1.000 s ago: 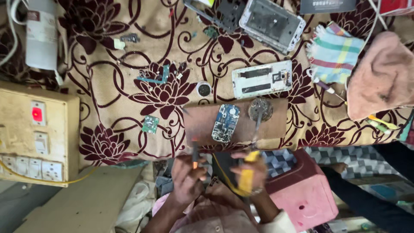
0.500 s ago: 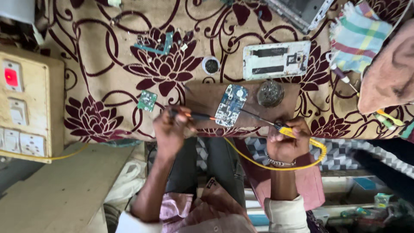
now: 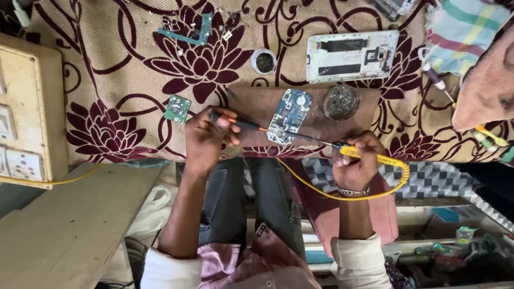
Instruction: The person uses a soldering iron and a screwdriver to work on a small blue circuit board placed on a wooden board. They repeatedly apply the soldering iron to various points on the board while holding it steady with the screwdriver.
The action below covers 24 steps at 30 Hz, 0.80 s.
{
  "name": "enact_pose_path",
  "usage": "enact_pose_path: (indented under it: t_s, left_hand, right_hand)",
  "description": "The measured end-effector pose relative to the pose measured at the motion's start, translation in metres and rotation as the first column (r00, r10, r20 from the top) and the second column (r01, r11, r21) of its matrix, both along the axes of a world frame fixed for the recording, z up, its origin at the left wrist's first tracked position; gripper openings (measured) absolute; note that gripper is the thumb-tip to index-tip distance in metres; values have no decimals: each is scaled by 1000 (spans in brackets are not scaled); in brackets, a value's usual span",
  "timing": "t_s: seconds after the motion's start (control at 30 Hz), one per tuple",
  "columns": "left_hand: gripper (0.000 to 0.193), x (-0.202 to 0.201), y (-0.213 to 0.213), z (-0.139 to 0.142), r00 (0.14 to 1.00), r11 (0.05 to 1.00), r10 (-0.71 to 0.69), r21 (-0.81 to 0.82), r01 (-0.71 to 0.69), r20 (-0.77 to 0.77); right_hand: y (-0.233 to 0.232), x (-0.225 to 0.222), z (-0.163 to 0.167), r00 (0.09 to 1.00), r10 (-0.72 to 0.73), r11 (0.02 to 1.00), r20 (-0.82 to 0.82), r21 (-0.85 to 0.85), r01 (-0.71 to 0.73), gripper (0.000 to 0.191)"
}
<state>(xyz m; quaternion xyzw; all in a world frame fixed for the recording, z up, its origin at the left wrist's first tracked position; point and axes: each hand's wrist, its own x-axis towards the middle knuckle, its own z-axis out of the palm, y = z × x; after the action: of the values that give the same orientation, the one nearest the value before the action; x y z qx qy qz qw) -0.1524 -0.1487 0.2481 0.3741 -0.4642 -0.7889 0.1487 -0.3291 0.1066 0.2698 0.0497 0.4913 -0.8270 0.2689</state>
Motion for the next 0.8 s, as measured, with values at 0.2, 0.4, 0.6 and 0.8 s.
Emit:
enact_pose_path:
  t_s: [0.2, 0.4, 0.6, 0.8]
  left_hand:
    - [24, -3, -9, 0, 996, 997, -72, 22, 71, 51]
    - [26, -7, -10, 10, 995, 997, -74, 33, 72, 65]
    - [23, -17, -13, 24, 999, 999, -43, 33, 43, 11]
    - [18, -20, -15, 42, 999, 997, -45, 69, 44, 8]
  right_hand:
    - [-12, 7, -1, 999, 30, 999, -15, 43, -29, 12]
    - [-19, 7, 9, 1000, 15, 982, -7, 188, -13, 13]
    - [-39, 5, 24, 1000, 27, 986, 8, 165, -28, 14]
    - [-53, 7, 44, 997, -27, 980, 75, 197, 12, 12]
